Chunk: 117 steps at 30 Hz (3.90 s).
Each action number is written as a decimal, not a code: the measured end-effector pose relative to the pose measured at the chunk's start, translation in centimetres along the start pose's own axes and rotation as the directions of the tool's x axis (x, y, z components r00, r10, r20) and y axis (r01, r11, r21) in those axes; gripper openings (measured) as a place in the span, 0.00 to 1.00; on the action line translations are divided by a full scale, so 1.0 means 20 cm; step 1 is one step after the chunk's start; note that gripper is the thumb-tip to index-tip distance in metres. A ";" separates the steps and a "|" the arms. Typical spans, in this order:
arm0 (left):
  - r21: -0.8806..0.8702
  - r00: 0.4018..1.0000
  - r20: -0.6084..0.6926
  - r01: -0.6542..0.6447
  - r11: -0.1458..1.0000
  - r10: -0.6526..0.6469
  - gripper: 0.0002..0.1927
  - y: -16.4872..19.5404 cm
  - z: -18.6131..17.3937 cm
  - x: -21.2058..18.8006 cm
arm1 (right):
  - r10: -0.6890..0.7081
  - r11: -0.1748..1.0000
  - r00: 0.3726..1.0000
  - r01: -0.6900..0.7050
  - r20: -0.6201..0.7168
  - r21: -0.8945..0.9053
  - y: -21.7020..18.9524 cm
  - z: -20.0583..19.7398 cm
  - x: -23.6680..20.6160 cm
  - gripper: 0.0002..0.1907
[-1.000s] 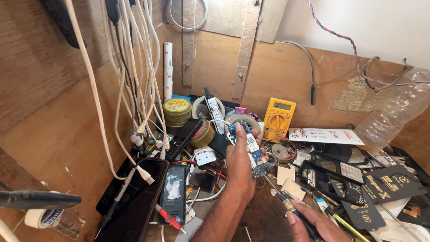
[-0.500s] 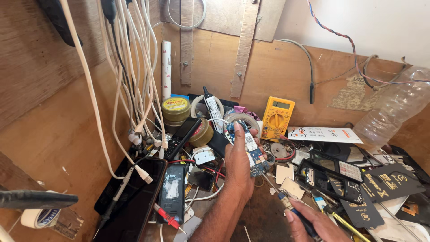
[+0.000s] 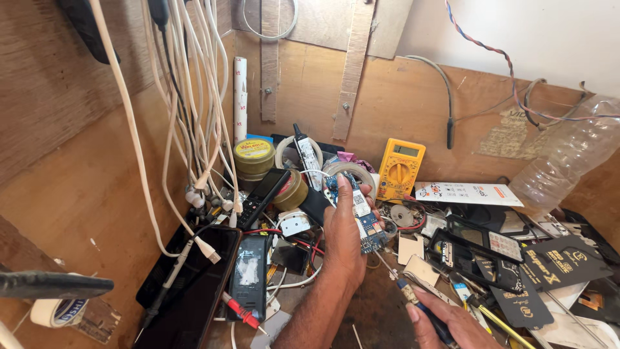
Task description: The person uses a screwdriver to remove a metal shield from a small circuit board, then uses a soldering iron to desolder a component. They peel back a small sticker and continue to manipulate the board and components with their hands.
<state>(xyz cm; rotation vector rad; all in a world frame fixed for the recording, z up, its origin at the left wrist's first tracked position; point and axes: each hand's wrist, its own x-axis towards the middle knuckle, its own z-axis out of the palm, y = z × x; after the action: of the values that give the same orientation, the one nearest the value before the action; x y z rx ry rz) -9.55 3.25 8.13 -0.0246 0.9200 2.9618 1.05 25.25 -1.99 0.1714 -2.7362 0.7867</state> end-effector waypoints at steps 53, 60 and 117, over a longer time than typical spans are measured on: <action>0.397 0.995 -0.042 -0.064 0.916 0.088 0.15 -0.02 0.02 -0.07 | 0.345 0.936 0.764 -0.240 -0.545 0.257 0.07 -0.44 -0.12 0.16; 0.839 0.965 -0.049 -0.100 0.534 0.258 0.12 0.05 0.06 -0.14 | 0.313 0.891 0.771 -0.441 -0.554 -0.110 0.09 -0.63 -0.08 0.13; 0.595 0.713 0.684 -0.420 -0.686 0.157 0.04 0.22 -0.03 0.56 | 0.276 0.948 0.948 -0.296 -0.160 -0.120 0.52 -0.25 -0.07 0.15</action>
<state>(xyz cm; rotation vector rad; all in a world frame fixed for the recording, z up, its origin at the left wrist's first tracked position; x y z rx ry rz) -20.94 -0.37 9.79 0.7918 3.6653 0.5184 1.51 36.80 -3.54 -0.3095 -2.6999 0.6415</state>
